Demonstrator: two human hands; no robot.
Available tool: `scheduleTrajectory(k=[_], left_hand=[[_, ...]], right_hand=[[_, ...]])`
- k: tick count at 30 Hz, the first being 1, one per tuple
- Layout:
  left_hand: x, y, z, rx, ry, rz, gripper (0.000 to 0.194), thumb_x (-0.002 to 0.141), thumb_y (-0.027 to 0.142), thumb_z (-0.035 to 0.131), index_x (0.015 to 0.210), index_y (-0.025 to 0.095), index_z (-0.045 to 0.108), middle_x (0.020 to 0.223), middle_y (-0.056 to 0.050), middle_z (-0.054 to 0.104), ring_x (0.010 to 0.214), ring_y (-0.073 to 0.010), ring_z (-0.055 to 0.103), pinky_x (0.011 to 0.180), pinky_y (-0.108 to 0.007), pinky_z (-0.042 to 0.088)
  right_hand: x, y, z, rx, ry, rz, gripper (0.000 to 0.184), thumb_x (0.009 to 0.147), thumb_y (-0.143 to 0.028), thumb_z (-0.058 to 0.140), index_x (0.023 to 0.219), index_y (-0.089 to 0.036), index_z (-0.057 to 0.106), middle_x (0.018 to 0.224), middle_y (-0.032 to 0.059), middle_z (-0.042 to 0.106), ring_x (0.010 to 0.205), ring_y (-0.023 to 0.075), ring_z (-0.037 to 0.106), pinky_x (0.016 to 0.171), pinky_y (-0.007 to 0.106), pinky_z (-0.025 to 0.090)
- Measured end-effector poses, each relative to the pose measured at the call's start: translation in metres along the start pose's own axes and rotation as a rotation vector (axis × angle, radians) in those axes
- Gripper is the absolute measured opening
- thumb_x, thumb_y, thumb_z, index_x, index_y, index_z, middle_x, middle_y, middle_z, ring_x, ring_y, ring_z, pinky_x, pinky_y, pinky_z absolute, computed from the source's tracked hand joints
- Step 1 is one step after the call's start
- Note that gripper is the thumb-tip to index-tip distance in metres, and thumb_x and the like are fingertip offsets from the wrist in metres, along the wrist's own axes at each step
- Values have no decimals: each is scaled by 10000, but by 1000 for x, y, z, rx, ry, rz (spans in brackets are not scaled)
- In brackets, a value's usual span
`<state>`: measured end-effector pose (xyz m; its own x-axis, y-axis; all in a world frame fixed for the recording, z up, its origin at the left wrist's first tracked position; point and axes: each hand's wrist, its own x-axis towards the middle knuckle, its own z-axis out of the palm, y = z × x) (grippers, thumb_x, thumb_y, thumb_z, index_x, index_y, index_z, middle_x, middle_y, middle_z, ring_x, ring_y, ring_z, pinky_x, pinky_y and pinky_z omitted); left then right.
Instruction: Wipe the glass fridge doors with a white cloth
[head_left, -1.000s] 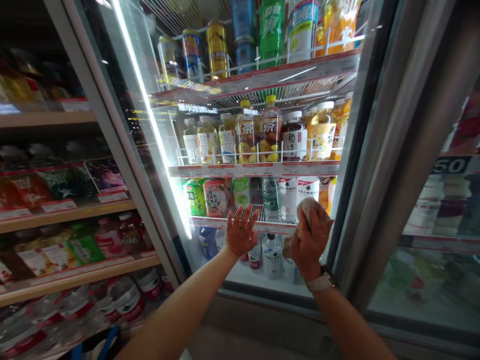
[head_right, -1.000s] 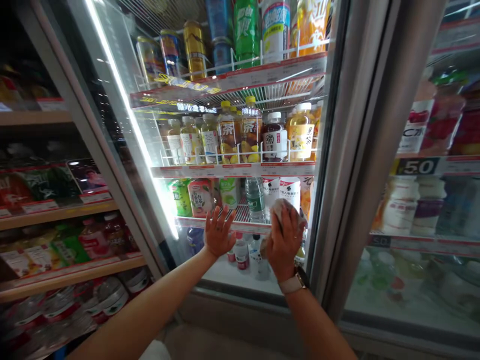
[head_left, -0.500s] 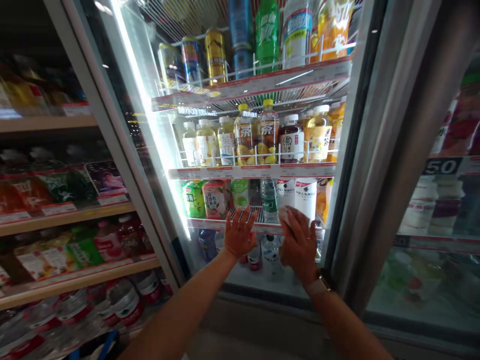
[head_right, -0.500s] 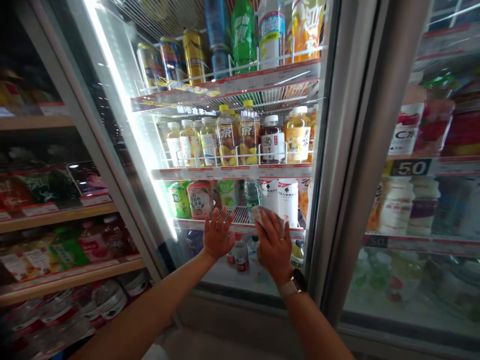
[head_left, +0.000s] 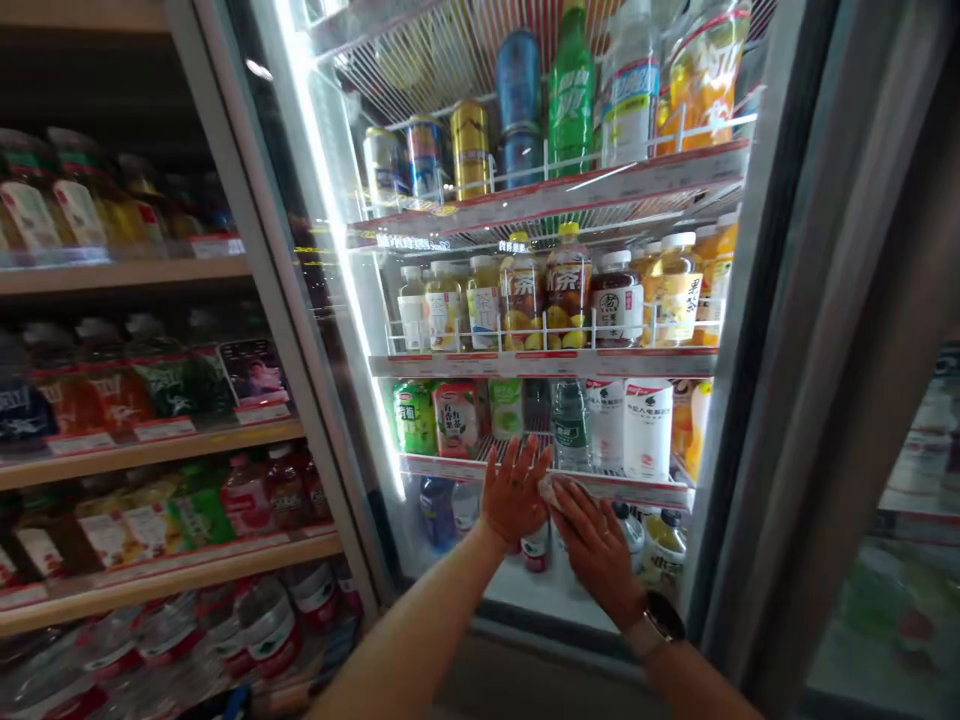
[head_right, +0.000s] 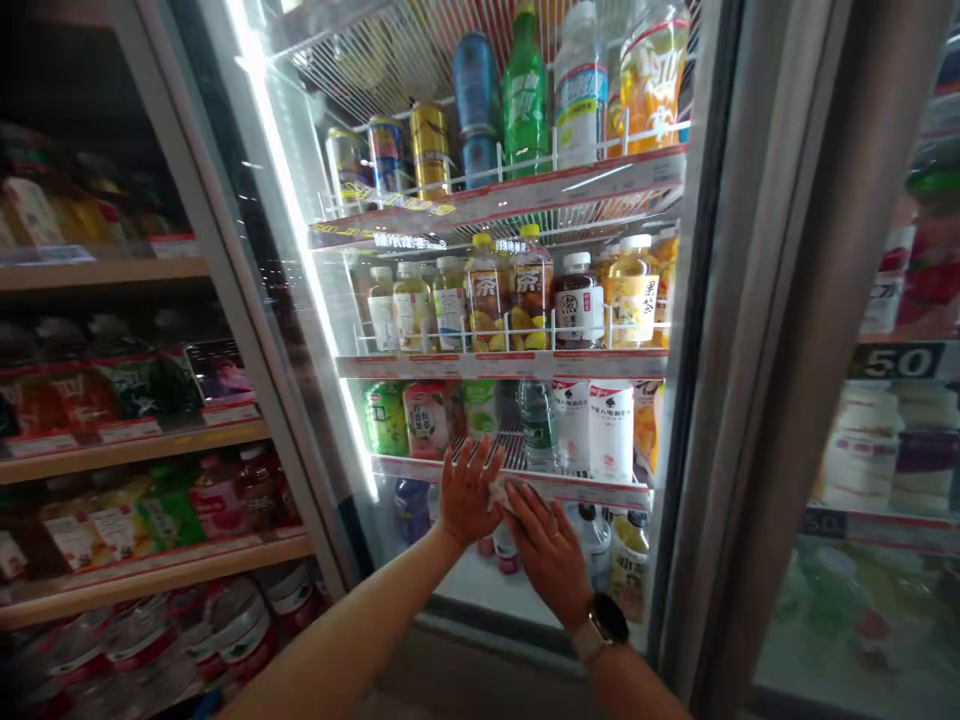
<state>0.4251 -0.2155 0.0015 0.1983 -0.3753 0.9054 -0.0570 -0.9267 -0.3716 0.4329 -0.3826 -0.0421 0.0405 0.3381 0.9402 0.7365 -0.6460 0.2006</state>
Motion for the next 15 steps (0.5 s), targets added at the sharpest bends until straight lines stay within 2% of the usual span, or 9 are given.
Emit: scheduleTrajectory(k=[2,5,7,9,11,13,15], left_hand=[[0,0,0,-26,-10,8,623,881,373,426,1476,191,395,1503,-78,455,1502,-249,159,1225,-491,85],[1,1,-9,-123,-68,-27,658,886,333,440,1512,176,310,1536,-80,404,1509,-247,114,1226,-491,60],[3,2,-25,-279,-170,-82,654,900,292,420,1527,190,266,1562,-80,356,1507,-248,130,1223,-497,104],[3,4,-48,-531,-273,-187,632,926,281,390,1535,209,238,1578,-85,322,1494,-245,192,1213,-494,179],[2,7,-73,-832,-294,-380,600,958,311,361,1536,211,235,1584,-96,306,1470,-231,268,1198,-457,256],[0,8,-96,-1103,-230,-677,576,975,376,357,1521,209,283,1573,-108,332,1427,-218,362,1167,-405,330],[-3,2,-113,-1289,-140,-975,570,955,460,410,1464,203,404,1530,-113,411,1375,-222,441,1132,-373,380]], right_hand=[[-6,-8,6,19,-2,36,513,904,-13,386,1311,-247,593,1298,46,662,1388,148,427,1236,382,167],[-7,-22,10,106,31,146,595,916,-27,349,1461,-251,429,1417,71,564,1425,195,374,1222,474,233],[1,-33,7,200,68,217,618,929,-47,346,1511,-257,336,1491,83,478,1441,229,344,1200,522,282],[16,-46,1,292,100,264,614,946,-74,369,1522,-275,304,1537,76,413,1449,252,328,1188,546,303],[38,-61,-6,373,124,302,599,963,-106,387,1523,-296,296,1569,59,358,1455,261,315,1193,546,296],[64,-79,-10,447,132,328,590,975,-135,387,1526,-315,281,1590,42,314,1460,254,305,1195,521,309],[89,-100,-9,509,95,322,591,977,-146,370,1530,-328,267,1595,29,304,1455,237,316,1189,489,333]])
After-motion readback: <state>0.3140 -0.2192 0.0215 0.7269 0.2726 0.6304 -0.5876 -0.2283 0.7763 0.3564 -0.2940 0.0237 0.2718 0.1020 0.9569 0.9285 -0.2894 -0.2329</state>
